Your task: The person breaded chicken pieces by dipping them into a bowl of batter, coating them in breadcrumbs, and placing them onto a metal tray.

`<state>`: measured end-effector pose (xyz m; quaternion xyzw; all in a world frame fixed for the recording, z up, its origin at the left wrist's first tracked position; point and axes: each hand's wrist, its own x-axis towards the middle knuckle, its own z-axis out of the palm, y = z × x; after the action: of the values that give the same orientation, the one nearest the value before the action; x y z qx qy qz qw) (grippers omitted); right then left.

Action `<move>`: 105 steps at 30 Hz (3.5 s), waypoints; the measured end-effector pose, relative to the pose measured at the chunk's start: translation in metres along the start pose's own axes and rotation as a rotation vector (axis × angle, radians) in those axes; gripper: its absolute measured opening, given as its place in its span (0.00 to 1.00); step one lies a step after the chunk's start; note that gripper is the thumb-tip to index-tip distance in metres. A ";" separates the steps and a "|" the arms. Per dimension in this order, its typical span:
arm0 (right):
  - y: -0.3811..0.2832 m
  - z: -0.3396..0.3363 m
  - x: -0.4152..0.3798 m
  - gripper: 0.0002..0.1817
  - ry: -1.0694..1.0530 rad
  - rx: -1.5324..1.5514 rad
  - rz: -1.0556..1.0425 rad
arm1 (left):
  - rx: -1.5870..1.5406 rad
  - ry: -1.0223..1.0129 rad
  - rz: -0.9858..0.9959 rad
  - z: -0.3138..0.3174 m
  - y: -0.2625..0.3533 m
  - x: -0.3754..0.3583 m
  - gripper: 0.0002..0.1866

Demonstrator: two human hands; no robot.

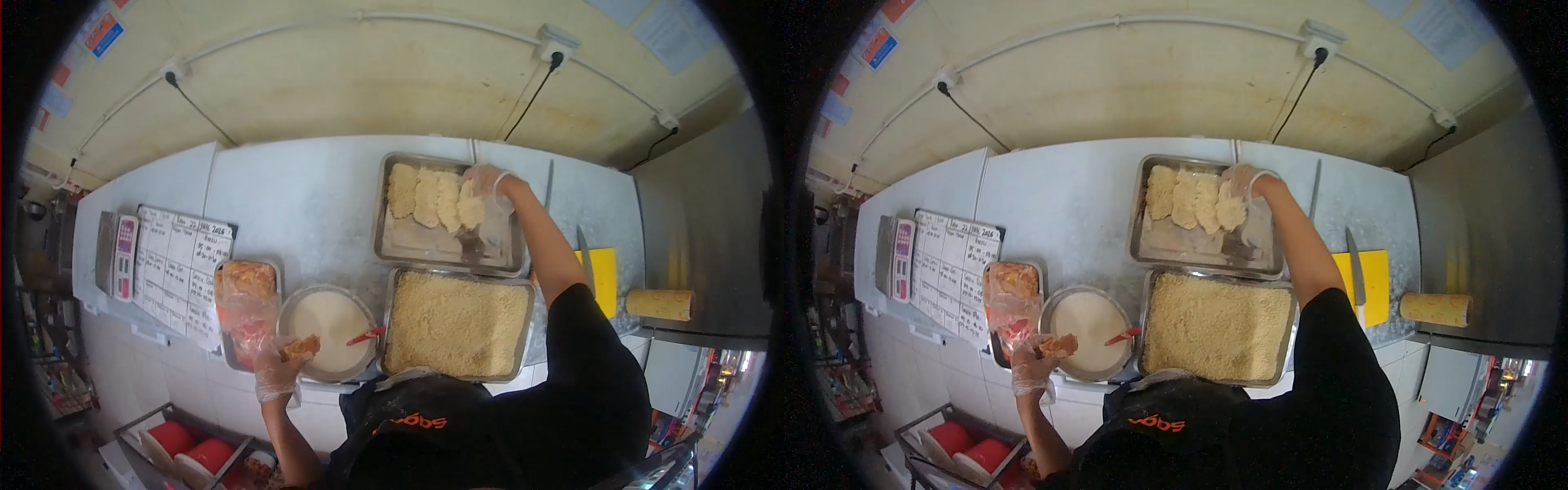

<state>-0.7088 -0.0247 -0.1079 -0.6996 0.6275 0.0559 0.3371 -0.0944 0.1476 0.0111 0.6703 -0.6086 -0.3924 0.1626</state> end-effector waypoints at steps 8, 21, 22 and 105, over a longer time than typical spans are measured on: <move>-0.029 0.050 -0.046 0.30 0.480 -0.109 -0.032 | 0.129 -0.071 -0.046 -0.010 0.014 0.016 0.23; -0.324 0.184 -0.137 0.10 0.471 -0.079 -0.436 | 0.588 -0.176 0.679 0.037 -0.065 0.030 0.12; -0.330 0.195 -0.132 0.12 0.438 -0.157 -0.389 | 0.609 -0.256 0.811 0.034 -0.064 0.026 0.13; -0.197 0.231 -0.273 0.30 0.423 0.607 0.116 | 0.075 -0.168 0.363 0.011 -0.014 0.036 0.18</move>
<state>-0.5055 0.3271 -0.0687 -0.5273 0.7098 -0.2597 0.3883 -0.0950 0.1189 -0.0174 0.5200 -0.7450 -0.3883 0.1541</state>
